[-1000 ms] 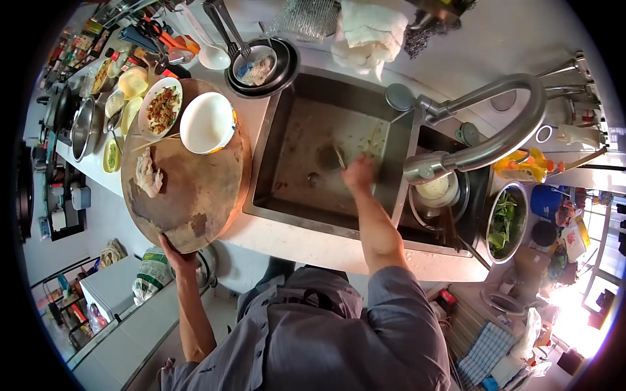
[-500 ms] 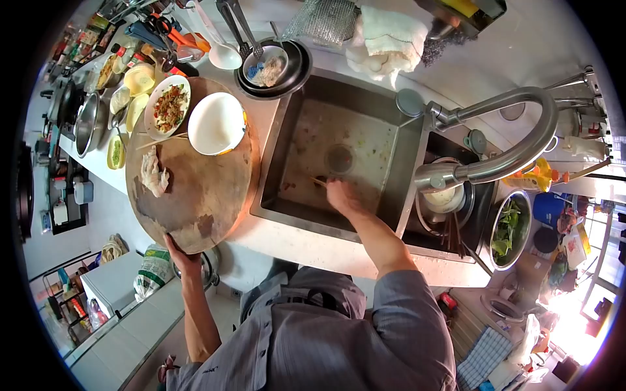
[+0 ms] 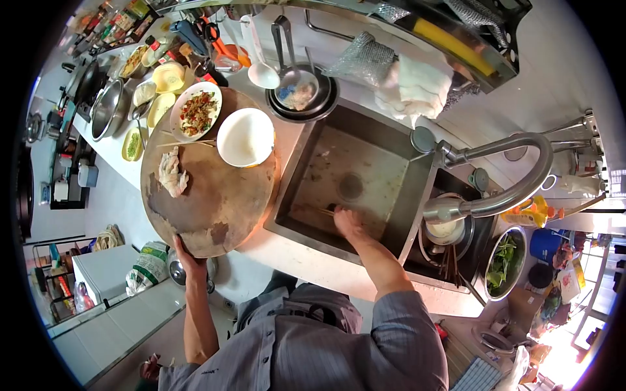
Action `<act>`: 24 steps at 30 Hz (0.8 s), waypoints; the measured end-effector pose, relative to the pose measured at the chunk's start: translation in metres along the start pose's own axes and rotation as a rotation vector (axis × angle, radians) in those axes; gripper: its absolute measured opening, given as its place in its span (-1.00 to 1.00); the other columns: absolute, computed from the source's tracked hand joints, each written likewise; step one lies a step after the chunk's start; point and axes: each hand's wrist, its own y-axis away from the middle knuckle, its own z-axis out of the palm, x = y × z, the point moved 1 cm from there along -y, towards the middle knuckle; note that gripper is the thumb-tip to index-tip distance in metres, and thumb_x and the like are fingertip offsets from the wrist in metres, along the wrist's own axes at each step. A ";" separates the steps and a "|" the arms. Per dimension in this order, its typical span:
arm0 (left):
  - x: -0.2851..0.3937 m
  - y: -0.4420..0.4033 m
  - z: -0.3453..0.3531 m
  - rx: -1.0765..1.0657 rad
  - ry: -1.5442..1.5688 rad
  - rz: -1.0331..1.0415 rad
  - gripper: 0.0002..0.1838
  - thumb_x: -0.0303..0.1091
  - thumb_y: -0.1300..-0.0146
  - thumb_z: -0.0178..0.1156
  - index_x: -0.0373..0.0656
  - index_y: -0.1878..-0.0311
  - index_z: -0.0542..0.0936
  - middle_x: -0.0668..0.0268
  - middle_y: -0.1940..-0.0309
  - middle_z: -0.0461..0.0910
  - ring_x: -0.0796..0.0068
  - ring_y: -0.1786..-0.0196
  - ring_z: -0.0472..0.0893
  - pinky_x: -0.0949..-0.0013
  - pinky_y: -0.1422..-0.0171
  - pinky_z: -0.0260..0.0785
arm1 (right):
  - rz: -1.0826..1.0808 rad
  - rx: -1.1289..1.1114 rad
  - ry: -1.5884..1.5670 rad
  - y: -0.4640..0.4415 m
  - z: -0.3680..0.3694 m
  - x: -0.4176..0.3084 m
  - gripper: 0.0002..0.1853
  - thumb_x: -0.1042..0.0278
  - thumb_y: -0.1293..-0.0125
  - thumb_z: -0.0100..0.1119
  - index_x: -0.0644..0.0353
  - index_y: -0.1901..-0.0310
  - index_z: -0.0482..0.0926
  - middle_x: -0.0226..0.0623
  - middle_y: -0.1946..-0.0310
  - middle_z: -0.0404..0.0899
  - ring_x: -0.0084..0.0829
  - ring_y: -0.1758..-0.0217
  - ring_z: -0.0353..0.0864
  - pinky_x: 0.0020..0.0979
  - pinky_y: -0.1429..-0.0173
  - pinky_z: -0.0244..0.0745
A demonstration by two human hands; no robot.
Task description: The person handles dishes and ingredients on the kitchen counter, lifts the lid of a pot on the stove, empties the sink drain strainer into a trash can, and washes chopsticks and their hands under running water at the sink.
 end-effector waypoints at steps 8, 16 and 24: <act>-0.002 -0.006 -0.003 -0.024 0.007 0.016 -0.27 0.27 -0.49 0.06 0.00 -0.53 0.37 0.36 -0.48 0.43 0.27 -0.44 0.48 0.16 -0.50 0.36 | 0.097 0.068 -0.241 -0.004 -0.021 -0.002 -0.71 0.37 -0.37 0.09 0.36 -0.01 0.60 0.10 0.22 0.75 -0.02 0.19 0.80 -0.04 0.14 0.69; -0.004 -0.007 -0.002 -0.024 0.016 0.047 -0.28 0.27 -0.49 0.05 -0.03 -0.51 0.39 0.37 -0.44 0.48 0.32 -0.40 0.52 0.22 -0.46 0.40 | 0.264 0.301 -1.398 0.005 -0.126 -0.041 -0.76 0.19 -0.56 0.07 0.21 0.16 0.44 -0.29 0.60 0.51 -0.46 0.59 0.57 -0.36 0.49 0.49; -0.001 0.000 0.001 -0.026 -0.024 0.034 -0.27 0.31 -0.46 0.07 -0.04 -0.46 0.44 0.32 -0.37 0.53 0.32 -0.32 0.59 0.22 -0.32 0.51 | 0.122 0.438 -1.508 -0.037 -0.257 -0.077 -0.75 0.26 -0.58 0.09 0.21 0.27 0.41 -0.37 0.58 0.47 -0.52 0.65 0.46 -0.42 0.59 0.33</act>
